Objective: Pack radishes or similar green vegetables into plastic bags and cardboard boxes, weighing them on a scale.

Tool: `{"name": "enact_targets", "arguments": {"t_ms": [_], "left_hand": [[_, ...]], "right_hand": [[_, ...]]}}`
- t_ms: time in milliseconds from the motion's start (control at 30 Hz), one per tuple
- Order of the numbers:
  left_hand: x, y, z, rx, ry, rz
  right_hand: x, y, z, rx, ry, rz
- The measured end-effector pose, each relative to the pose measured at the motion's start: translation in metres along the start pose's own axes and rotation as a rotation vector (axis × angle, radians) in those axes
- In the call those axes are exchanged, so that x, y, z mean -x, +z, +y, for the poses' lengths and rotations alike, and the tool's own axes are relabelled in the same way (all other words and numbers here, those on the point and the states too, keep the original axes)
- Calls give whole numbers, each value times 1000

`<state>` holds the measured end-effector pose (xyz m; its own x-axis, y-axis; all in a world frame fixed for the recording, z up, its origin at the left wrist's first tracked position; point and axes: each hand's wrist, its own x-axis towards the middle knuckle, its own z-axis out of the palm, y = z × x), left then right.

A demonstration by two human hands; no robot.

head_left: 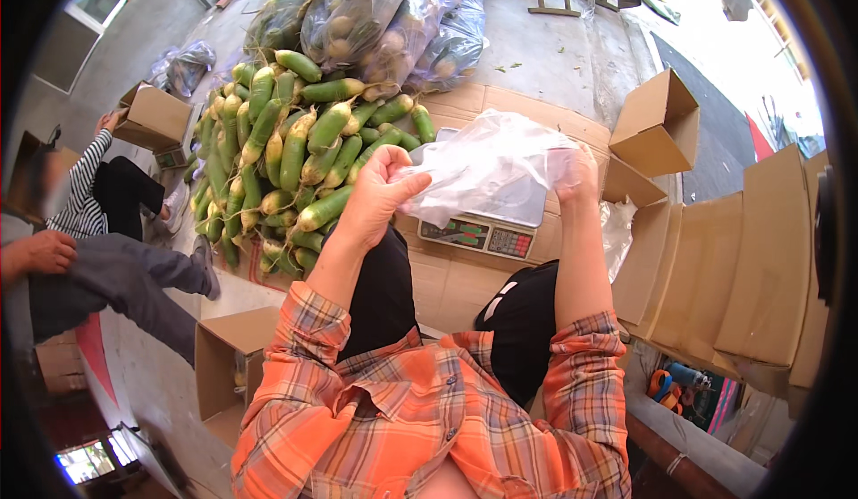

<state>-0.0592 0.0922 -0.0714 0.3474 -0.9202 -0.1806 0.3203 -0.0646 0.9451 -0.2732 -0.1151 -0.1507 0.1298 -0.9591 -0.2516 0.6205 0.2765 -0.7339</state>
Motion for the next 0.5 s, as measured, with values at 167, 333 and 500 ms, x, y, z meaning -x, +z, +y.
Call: {"name": "enact_targets", "arguments": {"t_ms": [167, 333, 500], "left_hand": [[-13, -79, 0, -462, 320, 319], [-13, -104, -4, -646, 216, 483], [6, 17, 15, -1102, 710, 161]], "right_hand": [[-2, -10, -53, -142, 117, 81], [55, 41, -52, 345, 0, -123], [91, 64, -42, 736, -313, -252]]}}
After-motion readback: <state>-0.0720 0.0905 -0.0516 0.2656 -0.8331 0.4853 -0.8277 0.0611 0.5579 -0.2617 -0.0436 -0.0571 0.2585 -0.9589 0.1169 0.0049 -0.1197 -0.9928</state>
